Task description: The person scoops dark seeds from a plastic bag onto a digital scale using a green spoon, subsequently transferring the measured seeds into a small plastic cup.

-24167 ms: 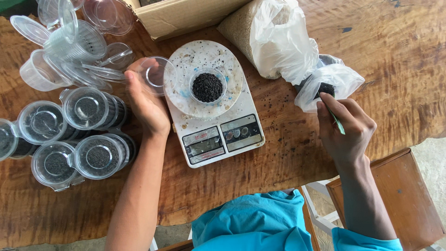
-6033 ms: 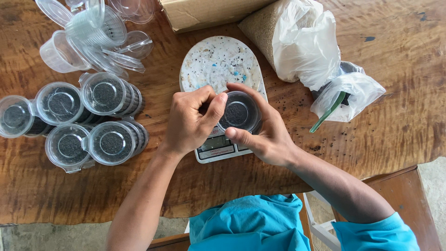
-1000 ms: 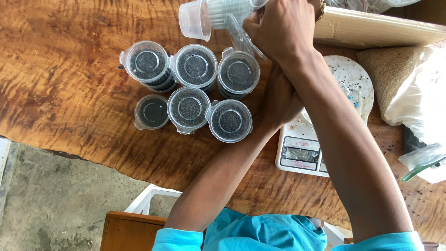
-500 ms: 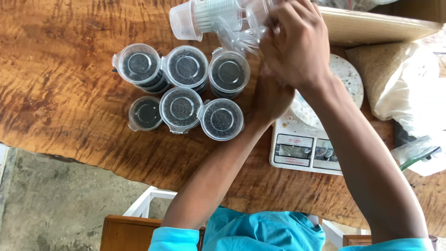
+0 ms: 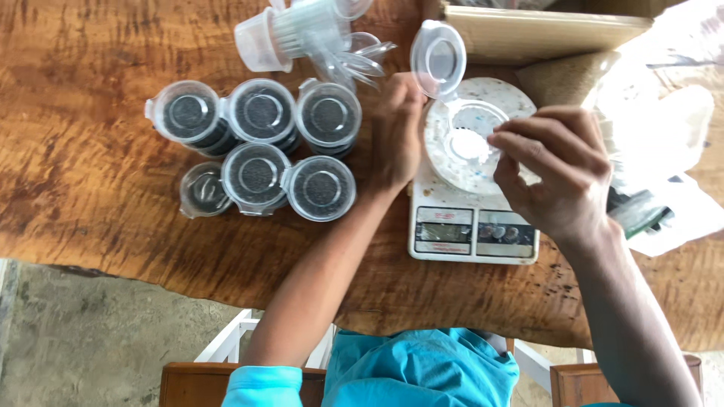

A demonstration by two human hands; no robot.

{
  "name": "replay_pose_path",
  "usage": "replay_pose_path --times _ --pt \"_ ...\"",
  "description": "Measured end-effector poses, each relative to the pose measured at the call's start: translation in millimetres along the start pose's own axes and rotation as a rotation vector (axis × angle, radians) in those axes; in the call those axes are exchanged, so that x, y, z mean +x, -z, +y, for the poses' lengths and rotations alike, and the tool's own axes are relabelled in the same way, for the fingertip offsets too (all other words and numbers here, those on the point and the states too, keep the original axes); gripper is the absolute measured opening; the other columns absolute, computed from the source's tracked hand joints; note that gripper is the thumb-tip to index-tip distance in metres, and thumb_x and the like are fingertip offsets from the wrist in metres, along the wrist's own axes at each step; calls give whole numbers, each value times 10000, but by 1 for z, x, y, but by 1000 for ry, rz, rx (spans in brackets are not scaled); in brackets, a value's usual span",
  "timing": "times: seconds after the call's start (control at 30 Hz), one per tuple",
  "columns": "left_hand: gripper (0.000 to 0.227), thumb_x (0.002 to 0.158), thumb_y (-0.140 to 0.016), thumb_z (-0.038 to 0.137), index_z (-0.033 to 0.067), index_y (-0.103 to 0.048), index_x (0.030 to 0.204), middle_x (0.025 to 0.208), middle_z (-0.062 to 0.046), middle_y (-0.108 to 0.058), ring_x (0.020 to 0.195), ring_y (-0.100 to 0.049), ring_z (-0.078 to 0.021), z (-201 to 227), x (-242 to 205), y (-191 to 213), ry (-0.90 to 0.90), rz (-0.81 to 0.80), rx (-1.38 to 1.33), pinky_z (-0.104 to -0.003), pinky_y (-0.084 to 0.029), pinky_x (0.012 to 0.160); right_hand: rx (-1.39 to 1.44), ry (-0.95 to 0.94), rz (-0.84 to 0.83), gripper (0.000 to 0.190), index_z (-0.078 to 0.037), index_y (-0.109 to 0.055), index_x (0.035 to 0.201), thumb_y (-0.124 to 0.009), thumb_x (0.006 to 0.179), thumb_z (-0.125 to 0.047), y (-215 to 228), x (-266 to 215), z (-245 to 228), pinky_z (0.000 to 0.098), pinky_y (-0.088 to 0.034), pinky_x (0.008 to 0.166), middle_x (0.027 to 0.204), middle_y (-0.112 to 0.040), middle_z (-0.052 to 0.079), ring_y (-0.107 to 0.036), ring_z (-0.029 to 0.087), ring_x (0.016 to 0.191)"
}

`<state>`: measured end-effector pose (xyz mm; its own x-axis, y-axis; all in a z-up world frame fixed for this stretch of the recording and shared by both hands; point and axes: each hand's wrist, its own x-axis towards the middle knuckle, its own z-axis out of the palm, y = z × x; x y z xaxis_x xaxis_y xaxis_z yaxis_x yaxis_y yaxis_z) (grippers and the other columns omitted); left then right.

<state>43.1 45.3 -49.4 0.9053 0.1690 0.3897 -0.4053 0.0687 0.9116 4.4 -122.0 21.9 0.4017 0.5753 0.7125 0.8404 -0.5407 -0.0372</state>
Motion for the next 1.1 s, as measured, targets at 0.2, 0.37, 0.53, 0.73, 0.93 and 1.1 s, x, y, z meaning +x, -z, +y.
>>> replay_pose_path --times 0.2,0.37,0.53,0.73,0.93,1.1 --pt "312 885 -391 382 111 -548 881 833 -13 -564 740 -495 -104 20 -5 -8 -7 -40 16 -236 -390 668 -31 -93 11 165 27 -686 910 -691 806 154 6 -33 3 357 -464 707 925 -678 160 -543 284 808" --pt "149 848 -585 253 106 -582 822 775 -1 -561 750 -544 -98 13 -6 -17 -144 -10 53 -231 -444 712 -57 -89 77 234 -23 -704 844 -599 686 114 7 -36 1 371 -464 690 890 -679 138 -579 295 761" --pt "142 857 -568 244 103 -573 841 805 -19 -571 741 -533 -111 6 -7 -19 -154 -49 72 -240 -455 689 -35 -155 60 202 38 -685 917 -635 749 140 29 -42 1 390 -478 752 969 -671 202 -600 321 856" --pt "159 875 -541 251 94 -558 868 838 -31 -564 760 -514 -125 13 -8 -23 -138 -57 93 -231 -437 699 45 -358 124 94 185 -612 987 -589 896 180 87 -72 -10 447 -479 796 964 -612 329 -596 403 865" --pt "124 875 -575 202 88 -554 916 827 -14 -565 737 -516 -91 9 -10 -31 -109 -42 92 -197 -425 684 -89 -589 60 120 122 -639 1005 -670 889 133 127 -144 -6 390 -505 782 972 -621 265 -602 309 854" --pt "184 890 -577 238 59 -550 924 837 -34 -554 738 -507 -95 4 -12 -36 -96 -51 76 -206 -419 677 -136 -644 -121 512 41 -621 1087 -851 672 -153 132 -169 -2 366 -500 911 1092 -567 219 -576 286 994"
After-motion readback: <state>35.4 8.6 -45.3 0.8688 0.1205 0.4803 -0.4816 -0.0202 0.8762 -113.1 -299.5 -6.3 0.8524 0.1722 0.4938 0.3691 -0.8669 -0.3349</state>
